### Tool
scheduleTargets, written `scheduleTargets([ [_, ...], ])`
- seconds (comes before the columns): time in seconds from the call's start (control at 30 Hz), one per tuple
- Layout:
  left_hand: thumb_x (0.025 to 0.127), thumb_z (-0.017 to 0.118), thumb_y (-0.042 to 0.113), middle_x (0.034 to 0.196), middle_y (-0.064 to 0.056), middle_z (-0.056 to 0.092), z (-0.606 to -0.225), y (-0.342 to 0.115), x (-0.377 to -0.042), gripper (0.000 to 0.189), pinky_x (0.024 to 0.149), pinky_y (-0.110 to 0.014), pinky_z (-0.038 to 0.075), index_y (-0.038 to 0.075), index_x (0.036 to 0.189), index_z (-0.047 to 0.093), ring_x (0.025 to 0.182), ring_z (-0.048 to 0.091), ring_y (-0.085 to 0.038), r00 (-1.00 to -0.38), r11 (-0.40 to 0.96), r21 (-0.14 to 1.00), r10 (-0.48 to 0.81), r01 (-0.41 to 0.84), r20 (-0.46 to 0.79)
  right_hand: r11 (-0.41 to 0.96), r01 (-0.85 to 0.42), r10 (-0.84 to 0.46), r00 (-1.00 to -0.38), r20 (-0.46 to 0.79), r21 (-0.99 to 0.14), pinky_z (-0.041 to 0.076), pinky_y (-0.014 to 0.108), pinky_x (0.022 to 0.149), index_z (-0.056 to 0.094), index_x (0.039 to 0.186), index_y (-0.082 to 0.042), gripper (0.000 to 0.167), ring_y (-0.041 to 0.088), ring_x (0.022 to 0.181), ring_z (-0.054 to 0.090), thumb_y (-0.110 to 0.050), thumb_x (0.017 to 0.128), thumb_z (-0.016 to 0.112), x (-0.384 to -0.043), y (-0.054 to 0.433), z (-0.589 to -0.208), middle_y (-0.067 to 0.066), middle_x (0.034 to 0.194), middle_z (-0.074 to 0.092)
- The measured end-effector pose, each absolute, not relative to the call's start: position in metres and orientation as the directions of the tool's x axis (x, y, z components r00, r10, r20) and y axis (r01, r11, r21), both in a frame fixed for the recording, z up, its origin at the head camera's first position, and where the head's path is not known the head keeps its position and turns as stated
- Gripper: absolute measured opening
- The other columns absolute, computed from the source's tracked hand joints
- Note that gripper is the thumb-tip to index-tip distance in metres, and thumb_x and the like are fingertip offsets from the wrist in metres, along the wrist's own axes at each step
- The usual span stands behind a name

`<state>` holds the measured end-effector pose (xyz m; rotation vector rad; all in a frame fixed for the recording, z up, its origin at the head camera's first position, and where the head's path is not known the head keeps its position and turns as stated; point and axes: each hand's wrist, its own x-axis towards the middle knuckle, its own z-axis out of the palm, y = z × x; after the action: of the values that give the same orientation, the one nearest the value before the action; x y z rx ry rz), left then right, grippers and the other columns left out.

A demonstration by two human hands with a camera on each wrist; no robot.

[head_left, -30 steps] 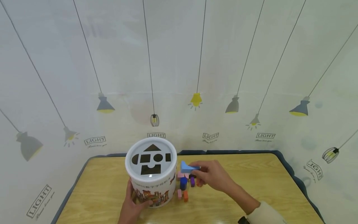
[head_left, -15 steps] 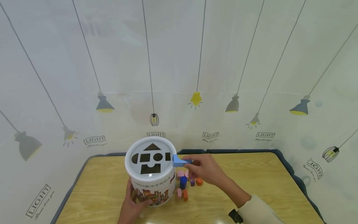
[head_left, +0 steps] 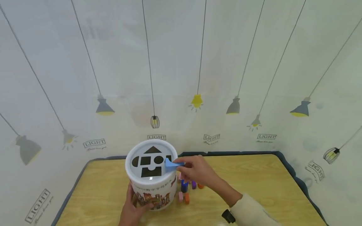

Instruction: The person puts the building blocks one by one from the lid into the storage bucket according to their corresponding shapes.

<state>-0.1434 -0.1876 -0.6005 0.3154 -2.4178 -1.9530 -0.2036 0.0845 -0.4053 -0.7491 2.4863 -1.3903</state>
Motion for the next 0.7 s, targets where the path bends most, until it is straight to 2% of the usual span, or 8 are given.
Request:
scheduleTargets([
  [0.13,0.065,0.091,0.032,0.163,-0.012,0.014,-0.601,-0.189,-0.144,0.129,0.117,-0.059,0.025,0.05,0.152,-0.002,0.142,0.022,-0.048,-0.98,0.193,0.971,-0.165,-0.14,-0.109,0.438,-0.332,-0.519,-0.852,0.066,-0.835,0.059,0.025,0.052,0.072,0.116,-0.012,0.025,0.013,0.055,0.064,-0.019,0.093,0.066,-0.204,0.078,-0.403,-0.001,0.064,0.066],
  [0.37,0.066,0.09,0.03,0.162,-0.014,0.014,-0.599,-0.188,-0.144,0.129,0.116,-0.06,0.024,0.048,0.153,-0.004,0.142,0.022,-0.049,-0.983,0.217,0.968,-0.161,-0.124,-0.09,0.421,-0.289,-0.52,-0.854,0.032,-0.86,0.061,0.027,0.053,0.072,0.116,-0.013,0.024,0.019,0.056,0.067,-0.018,0.093,0.066,-0.204,0.066,-0.401,-0.001,0.064,0.066],
  [0.7,0.066,0.09,0.032,0.162,-0.014,0.015,-0.6,-0.189,-0.144,0.13,0.117,-0.059,0.024,0.045,0.154,-0.005,0.142,0.021,-0.049,-0.981,0.206,0.968,-0.162,-0.143,-0.111,0.43,-0.274,-0.519,-0.855,0.012,-0.86,0.059,0.028,0.046,0.073,0.114,-0.012,0.023,0.018,0.049,0.064,-0.016,0.092,0.067,-0.198,0.045,-0.398,0.0,0.06,0.065],
])
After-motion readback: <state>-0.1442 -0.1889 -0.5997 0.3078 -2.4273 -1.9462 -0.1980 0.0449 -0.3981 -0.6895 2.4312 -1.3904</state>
